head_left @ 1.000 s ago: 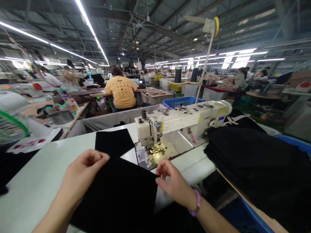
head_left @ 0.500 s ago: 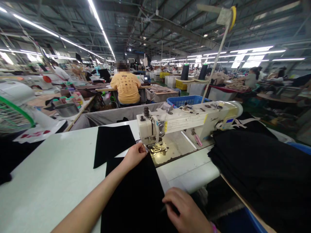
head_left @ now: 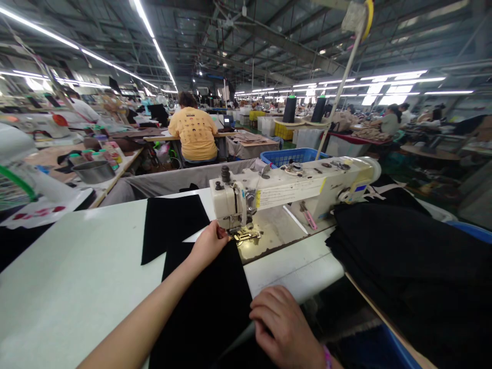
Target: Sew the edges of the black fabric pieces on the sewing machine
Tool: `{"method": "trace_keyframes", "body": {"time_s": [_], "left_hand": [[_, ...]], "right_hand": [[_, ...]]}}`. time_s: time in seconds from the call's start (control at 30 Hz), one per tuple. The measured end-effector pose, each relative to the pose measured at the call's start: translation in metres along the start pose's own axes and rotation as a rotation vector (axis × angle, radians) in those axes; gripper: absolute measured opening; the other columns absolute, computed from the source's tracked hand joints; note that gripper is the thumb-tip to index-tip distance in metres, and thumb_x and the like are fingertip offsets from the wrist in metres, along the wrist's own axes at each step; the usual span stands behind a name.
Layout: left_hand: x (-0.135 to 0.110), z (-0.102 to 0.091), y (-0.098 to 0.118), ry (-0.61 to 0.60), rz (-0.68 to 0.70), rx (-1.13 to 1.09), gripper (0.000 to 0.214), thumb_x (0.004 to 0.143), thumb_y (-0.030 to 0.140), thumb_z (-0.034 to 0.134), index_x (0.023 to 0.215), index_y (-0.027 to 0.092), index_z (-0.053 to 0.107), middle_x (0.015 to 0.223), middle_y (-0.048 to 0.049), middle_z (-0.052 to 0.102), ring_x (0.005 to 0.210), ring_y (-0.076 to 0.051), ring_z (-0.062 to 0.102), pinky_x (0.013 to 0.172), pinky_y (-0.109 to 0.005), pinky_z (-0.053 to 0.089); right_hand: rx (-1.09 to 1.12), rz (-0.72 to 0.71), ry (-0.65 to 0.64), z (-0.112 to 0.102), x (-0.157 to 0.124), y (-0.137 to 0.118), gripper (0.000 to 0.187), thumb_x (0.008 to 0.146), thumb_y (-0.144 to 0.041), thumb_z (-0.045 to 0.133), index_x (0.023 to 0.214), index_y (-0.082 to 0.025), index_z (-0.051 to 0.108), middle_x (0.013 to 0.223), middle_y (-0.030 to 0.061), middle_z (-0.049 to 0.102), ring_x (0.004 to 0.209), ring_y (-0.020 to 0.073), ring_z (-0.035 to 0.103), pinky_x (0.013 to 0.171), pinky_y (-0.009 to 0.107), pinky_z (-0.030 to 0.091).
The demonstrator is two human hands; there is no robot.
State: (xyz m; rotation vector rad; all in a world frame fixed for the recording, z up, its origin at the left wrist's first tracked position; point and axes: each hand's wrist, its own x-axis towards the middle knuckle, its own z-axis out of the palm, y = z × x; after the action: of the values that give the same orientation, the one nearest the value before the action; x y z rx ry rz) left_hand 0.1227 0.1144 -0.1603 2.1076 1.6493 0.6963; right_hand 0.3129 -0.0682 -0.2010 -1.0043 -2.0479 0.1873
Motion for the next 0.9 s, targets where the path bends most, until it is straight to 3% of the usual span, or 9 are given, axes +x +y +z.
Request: {"method": "trace_keyframes", "body": {"time_s": [0.13, 0.2, 0.27, 0.37, 0.43, 0.53, 0.73, 0.83, 0.9], "left_hand": [[-0.056, -0.01, 0.026, 0.077, 0.132, 0.087, 0.01, 0.082, 0.02, 0.06, 0.092, 0.018, 0.057, 0.102, -0.0117, 0.062, 0.101, -0.031, 0.058, 0.091, -0.049, 0.047], [-0.098, -0.011, 0.037, -0.061, 0.287, 0.064, 0.004, 0.086, 0.02, 0.058, 0.082, 0.022, 0.06, 0.092, -0.0046, 0.064, 0.089, -0.023, 0.061, 0.083, -0.039, 0.053], [-0.136, -0.009, 0.039, -0.217, 0.528, 0.041, 0.014, 0.086, 0.012, 0.054, 0.089, 0.022, 0.063, 0.094, -0.0033, 0.067, 0.088, -0.019, 0.064, 0.079, -0.03, 0.057], [-0.165, -0.003, 0.025, -0.16, 0.787, 0.164, 0.039, 0.082, 0.007, 0.053, 0.119, 0.018, 0.06, 0.118, -0.0077, 0.07, 0.107, -0.021, 0.065, 0.09, -0.031, 0.059], [-0.164, 0.0, 0.011, -0.098, 0.878, 0.254, 0.05, 0.081, 0.007, 0.054, 0.13, 0.015, 0.055, 0.128, -0.0096, 0.067, 0.116, -0.024, 0.063, 0.095, -0.033, 0.058], [-0.147, 0.0, -0.002, -0.095, 0.884, 0.317, 0.054, 0.081, 0.007, 0.052, 0.135, 0.016, 0.053, 0.132, -0.0092, 0.065, 0.12, -0.024, 0.062, 0.097, -0.035, 0.057], [-0.107, -0.01, -0.007, -0.139, 0.809, 0.242, 0.037, 0.091, 0.014, 0.049, 0.124, 0.02, 0.063, 0.127, -0.0096, 0.068, 0.118, -0.026, 0.063, 0.099, -0.042, 0.056], [-0.089, -0.016, -0.01, -0.175, 0.771, 0.2, 0.033, 0.093, 0.014, 0.047, 0.121, 0.021, 0.064, 0.125, -0.0089, 0.068, 0.116, -0.024, 0.062, 0.1, -0.04, 0.055], [-0.077, -0.019, -0.011, -0.188, 0.755, 0.178, 0.033, 0.094, 0.014, 0.045, 0.12, 0.021, 0.065, 0.123, -0.0088, 0.068, 0.116, -0.023, 0.062, 0.1, -0.038, 0.055]], "right_hand": [[-0.017, -0.014, -0.027, -0.004, 0.001, -0.003, 0.024, 0.079, 0.0, 0.05, 0.092, -0.019, 0.058, 0.088, 0.0037, 0.066, 0.085, 0.0198, 0.057, 0.079, 0.037, 0.044], [-0.021, -0.024, -0.038, -0.006, 0.001, -0.004, 0.024, 0.079, 0.0, 0.05, 0.092, -0.019, 0.058, 0.088, 0.0039, 0.066, 0.086, 0.0201, 0.057, 0.08, 0.038, 0.045], [-0.021, -0.032, -0.047, -0.008, 0.001, -0.005, 0.023, 0.079, -0.002, 0.05, 0.093, -0.018, 0.059, 0.089, 0.0043, 0.066, 0.087, 0.0208, 0.057, 0.081, 0.038, 0.045], [-0.021, -0.021, -0.066, -0.011, 0.002, -0.006, 0.025, 0.078, -0.004, 0.051, 0.097, -0.018, 0.06, 0.092, 0.005, 0.067, 0.089, 0.0219, 0.057, 0.083, 0.04, 0.046], [-0.028, -0.004, -0.077, -0.011, 0.005, -0.006, 0.03, 0.078, -0.004, 0.052, 0.102, -0.018, 0.061, 0.096, 0.0054, 0.068, 0.091, 0.0223, 0.057, 0.086, 0.041, 0.046], [-0.045, 0.033, -0.085, -0.006, 0.014, -0.001, 0.031, 0.079, -0.005, 0.053, 0.105, -0.019, 0.061, 0.101, 0.0052, 0.068, 0.095, 0.0219, 0.057, 0.089, 0.041, 0.045], [-0.09, 0.079, -0.112, 0.0, 0.039, 0.014, 0.023, 0.081, -0.007, 0.058, 0.099, -0.02, 0.064, 0.102, 0.0044, 0.069, 0.101, 0.0224, 0.057, 0.096, 0.044, 0.044], [-0.138, 0.117, -0.004, -0.019, 0.04, 0.026, 0.022, 0.085, -0.01, 0.057, 0.102, -0.02, 0.066, 0.105, 0.0061, 0.07, 0.1, 0.0233, 0.059, 0.094, 0.045, 0.046], [-0.202, 0.165, 0.115, -0.043, 0.037, 0.036, 0.02, 0.09, -0.013, 0.053, 0.104, -0.021, 0.066, 0.106, 0.0074, 0.07, 0.099, 0.0229, 0.061, 0.092, 0.043, 0.049]]}}
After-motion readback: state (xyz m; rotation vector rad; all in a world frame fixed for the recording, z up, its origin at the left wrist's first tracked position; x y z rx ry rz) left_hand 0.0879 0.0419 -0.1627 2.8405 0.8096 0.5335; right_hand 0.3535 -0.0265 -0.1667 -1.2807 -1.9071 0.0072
